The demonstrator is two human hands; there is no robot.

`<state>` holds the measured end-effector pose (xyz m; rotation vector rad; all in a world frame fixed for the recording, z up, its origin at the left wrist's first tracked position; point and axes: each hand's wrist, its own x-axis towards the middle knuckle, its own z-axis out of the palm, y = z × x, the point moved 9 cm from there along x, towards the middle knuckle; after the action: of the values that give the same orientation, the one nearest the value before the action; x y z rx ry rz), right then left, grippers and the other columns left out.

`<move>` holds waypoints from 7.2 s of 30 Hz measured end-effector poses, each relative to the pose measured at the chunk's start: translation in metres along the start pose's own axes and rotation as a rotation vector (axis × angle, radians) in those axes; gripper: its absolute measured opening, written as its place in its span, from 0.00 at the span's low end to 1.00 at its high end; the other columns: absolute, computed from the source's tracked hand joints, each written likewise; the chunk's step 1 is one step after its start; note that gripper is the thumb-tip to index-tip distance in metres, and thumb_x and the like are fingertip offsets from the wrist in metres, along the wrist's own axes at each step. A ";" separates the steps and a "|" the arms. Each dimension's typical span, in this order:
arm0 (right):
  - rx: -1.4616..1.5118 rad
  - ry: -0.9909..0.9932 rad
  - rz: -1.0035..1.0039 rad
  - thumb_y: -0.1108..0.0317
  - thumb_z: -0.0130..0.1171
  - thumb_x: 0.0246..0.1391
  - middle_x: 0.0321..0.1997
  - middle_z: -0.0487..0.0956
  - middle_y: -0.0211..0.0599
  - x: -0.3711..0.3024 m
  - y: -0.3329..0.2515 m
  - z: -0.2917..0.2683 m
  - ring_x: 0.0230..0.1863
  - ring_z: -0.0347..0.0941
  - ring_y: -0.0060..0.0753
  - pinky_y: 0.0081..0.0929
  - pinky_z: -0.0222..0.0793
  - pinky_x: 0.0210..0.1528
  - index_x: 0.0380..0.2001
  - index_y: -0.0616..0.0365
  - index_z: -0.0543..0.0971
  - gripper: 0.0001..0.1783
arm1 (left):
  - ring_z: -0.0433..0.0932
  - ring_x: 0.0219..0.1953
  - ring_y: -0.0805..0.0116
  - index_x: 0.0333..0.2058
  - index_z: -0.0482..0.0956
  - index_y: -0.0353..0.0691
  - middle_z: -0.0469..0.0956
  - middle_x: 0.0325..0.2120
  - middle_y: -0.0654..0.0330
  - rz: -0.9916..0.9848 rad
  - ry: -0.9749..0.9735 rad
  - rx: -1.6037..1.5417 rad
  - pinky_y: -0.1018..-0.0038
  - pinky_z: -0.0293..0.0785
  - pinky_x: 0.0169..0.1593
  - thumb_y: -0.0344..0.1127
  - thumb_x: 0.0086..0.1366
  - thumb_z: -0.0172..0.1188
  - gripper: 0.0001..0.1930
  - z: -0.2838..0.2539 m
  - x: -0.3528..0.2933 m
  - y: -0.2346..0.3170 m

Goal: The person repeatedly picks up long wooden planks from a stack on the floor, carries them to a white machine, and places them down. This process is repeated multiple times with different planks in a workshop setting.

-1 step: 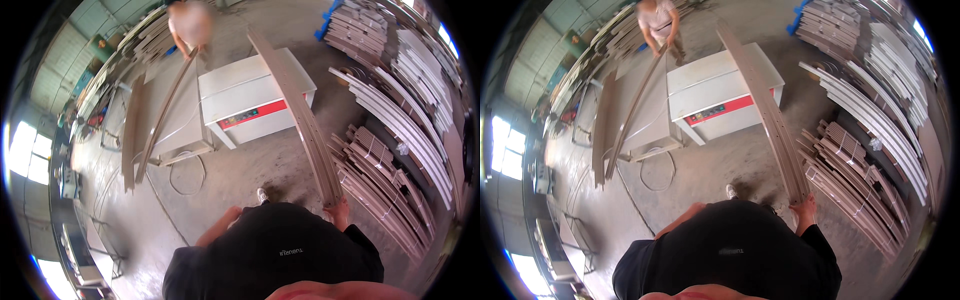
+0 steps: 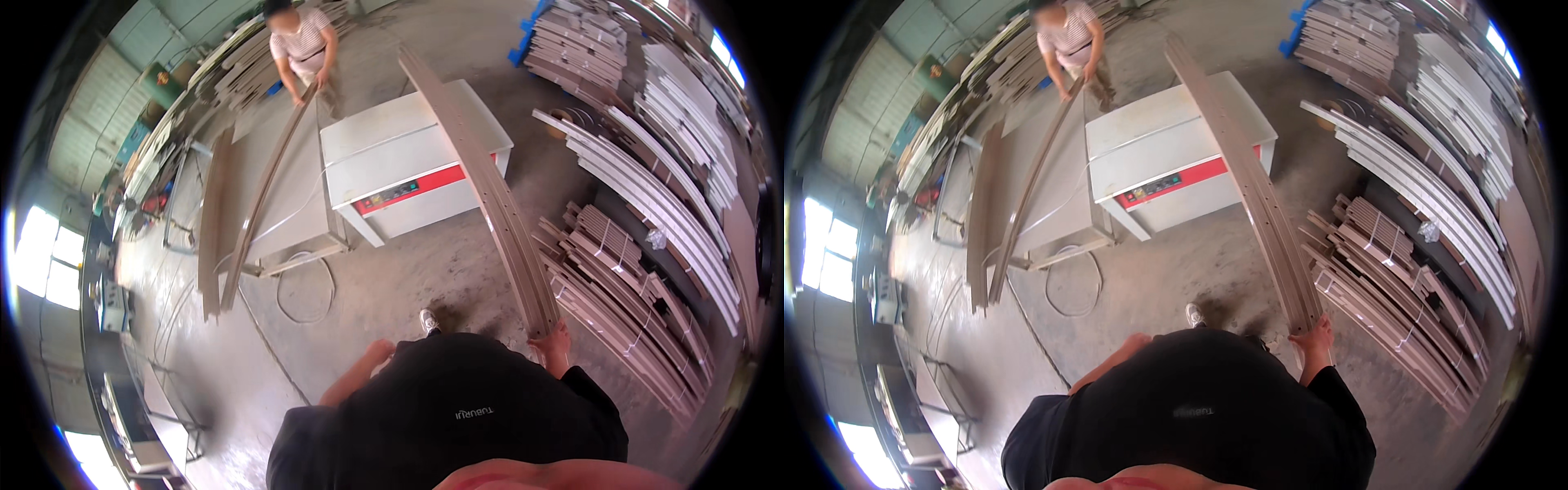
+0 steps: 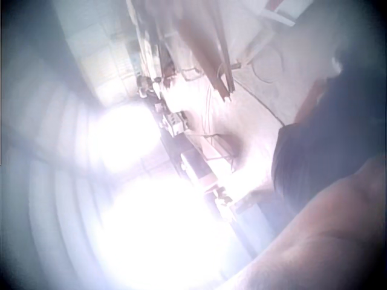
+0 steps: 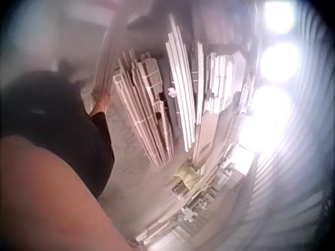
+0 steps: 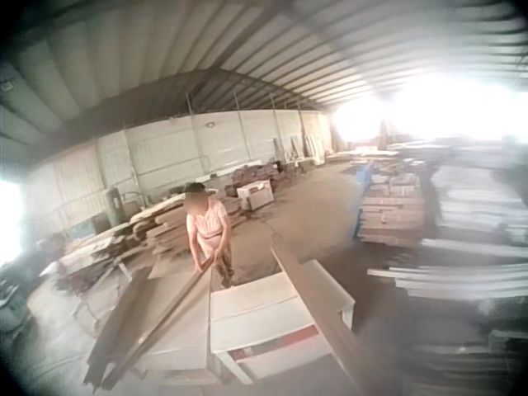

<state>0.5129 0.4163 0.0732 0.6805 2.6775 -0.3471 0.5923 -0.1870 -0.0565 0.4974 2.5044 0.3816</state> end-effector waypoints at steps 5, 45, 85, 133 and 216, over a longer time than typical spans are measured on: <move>0.009 0.008 0.057 0.42 0.86 0.20 0.73 0.64 0.44 -0.005 0.003 0.002 0.71 0.64 0.49 0.44 0.63 0.70 0.74 0.53 0.52 0.78 | 0.82 0.44 0.55 0.32 0.83 0.48 0.81 0.36 0.59 0.019 -0.027 0.212 0.60 0.80 0.46 0.33 0.55 0.67 0.05 -0.015 -0.005 -0.011; 0.058 0.170 -0.041 0.48 0.80 0.24 0.67 0.66 0.40 0.008 -0.023 -0.014 0.66 0.65 0.49 0.51 0.61 0.64 0.59 0.45 0.69 0.53 | 0.83 0.49 0.50 0.51 0.82 0.39 0.84 0.44 0.49 0.034 -0.073 -0.206 0.61 0.80 0.51 0.44 0.70 0.58 0.18 -0.035 0.024 0.038; -0.014 0.069 0.016 0.52 0.84 0.25 0.72 0.64 0.39 0.012 -0.035 0.001 0.72 0.62 0.49 0.44 0.64 0.69 0.60 0.46 0.65 0.56 | 0.83 0.36 0.58 0.29 0.80 0.42 0.81 0.31 0.57 0.152 0.036 0.059 0.62 0.80 0.39 0.37 0.63 0.55 0.08 -0.033 0.012 -0.016; 0.034 0.066 0.050 0.46 0.84 0.19 0.72 0.62 0.39 0.017 -0.015 0.001 0.71 0.58 0.52 0.52 0.60 0.69 0.63 0.41 0.66 0.61 | 0.82 0.50 0.49 0.42 0.85 0.44 0.84 0.44 0.51 0.169 -0.107 -0.170 0.60 0.79 0.53 0.46 0.68 0.57 0.15 -0.142 0.135 0.018; 0.142 0.196 -0.090 0.64 0.73 0.32 0.67 0.68 0.46 -0.013 0.054 0.015 0.66 0.64 0.56 0.49 0.59 0.68 0.54 0.45 0.72 0.39 | 0.82 0.47 0.48 0.43 0.84 0.42 0.83 0.43 0.48 0.276 -0.014 -0.043 0.56 0.78 0.51 0.47 0.66 0.59 0.16 -0.155 0.264 0.071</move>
<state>0.5548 0.4521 0.0566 0.6675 2.8974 -0.5240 0.3173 -0.0371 -0.0273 0.8292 2.4127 0.5332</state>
